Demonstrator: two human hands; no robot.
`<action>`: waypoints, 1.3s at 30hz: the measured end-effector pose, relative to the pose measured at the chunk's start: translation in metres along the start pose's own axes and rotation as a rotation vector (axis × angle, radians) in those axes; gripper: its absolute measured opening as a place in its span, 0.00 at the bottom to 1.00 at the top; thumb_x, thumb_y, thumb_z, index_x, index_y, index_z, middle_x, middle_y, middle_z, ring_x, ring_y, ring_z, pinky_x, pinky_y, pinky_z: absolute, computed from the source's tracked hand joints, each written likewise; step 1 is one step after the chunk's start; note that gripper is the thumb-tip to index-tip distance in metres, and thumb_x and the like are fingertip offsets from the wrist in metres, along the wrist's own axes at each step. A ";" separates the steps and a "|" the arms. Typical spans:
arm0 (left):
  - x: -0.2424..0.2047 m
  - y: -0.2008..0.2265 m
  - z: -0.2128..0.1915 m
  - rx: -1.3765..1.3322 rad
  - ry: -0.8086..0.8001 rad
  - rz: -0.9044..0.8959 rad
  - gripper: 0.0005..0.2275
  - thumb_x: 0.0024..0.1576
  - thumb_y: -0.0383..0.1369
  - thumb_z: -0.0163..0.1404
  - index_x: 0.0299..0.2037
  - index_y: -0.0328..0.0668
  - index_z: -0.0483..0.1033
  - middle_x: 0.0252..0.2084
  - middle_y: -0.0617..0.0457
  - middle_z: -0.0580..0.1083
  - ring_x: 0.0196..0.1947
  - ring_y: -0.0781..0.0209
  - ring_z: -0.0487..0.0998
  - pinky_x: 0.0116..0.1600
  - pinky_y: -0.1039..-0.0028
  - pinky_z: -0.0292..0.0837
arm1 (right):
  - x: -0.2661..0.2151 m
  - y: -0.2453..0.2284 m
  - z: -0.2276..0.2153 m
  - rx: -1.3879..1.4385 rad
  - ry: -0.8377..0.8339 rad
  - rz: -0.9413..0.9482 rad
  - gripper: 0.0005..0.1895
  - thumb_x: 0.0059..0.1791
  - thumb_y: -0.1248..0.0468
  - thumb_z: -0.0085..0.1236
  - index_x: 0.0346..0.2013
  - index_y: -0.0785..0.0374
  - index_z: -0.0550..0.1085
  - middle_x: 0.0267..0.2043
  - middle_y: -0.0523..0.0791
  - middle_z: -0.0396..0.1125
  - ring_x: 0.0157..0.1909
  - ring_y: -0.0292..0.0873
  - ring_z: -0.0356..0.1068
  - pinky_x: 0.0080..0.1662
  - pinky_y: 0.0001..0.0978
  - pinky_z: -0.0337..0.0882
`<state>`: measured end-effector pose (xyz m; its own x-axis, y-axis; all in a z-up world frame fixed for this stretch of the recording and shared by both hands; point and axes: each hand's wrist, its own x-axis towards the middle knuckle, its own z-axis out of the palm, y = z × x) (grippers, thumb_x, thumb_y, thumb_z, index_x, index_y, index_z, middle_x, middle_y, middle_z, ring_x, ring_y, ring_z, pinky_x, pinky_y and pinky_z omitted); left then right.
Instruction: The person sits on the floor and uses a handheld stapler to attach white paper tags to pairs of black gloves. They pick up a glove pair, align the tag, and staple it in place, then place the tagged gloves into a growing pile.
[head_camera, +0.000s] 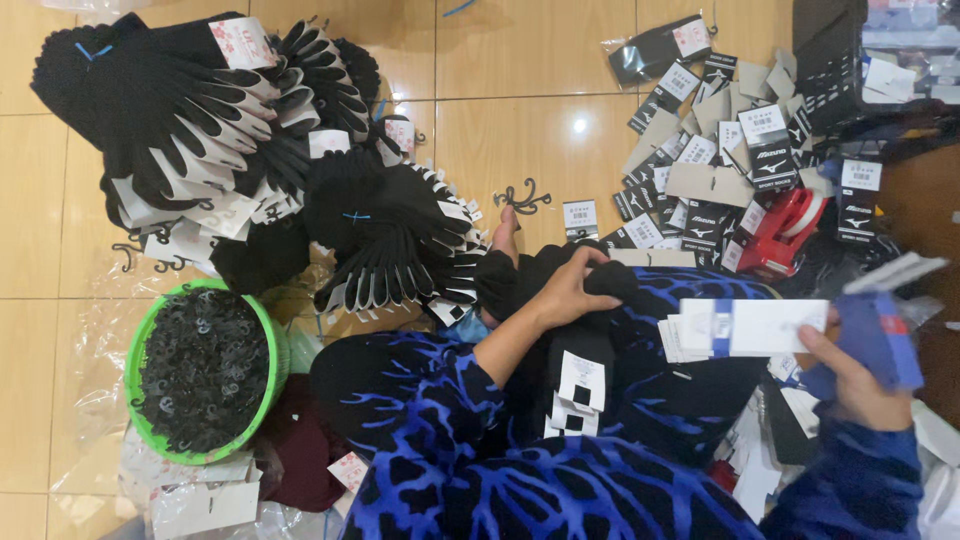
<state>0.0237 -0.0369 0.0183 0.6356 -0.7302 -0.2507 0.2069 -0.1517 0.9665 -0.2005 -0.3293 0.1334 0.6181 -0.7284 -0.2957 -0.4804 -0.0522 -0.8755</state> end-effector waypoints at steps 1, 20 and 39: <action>-0.004 0.008 0.001 0.001 -0.006 0.002 0.28 0.45 0.34 0.66 0.53 0.47 0.63 0.44 0.49 0.80 0.45 0.63 0.79 0.53 0.77 0.67 | -0.004 -0.009 0.009 0.001 0.007 0.000 0.18 0.50 0.60 0.66 0.53 0.53 0.72 0.36 0.38 0.69 0.33 0.32 0.67 0.40 0.21 0.69; -0.069 0.022 -0.009 -0.388 0.049 0.116 0.15 0.59 0.26 0.58 0.55 0.36 0.76 0.43 0.49 0.80 0.46 0.71 0.75 0.57 0.73 0.73 | -0.054 -0.070 0.168 -0.448 -0.205 -1.044 0.18 0.47 0.58 0.65 0.49 0.59 0.79 0.50 0.45 0.68 0.52 0.50 0.68 0.58 0.38 0.67; -0.074 0.056 0.007 -0.189 -0.032 0.231 0.09 0.62 0.26 0.52 0.52 0.42 0.76 0.36 0.51 0.78 0.42 0.70 0.73 0.54 0.69 0.72 | -0.046 -0.061 0.160 -0.160 -0.399 -0.703 0.07 0.46 0.63 0.68 0.32 0.58 0.76 0.35 0.43 0.75 0.39 0.45 0.76 0.46 0.36 0.72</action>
<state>-0.0173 0.0037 0.0916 0.6588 -0.7521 -0.0209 0.1964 0.1451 0.9697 -0.0996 -0.1830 0.1393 0.9678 -0.1933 0.1610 0.0368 -0.5244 -0.8507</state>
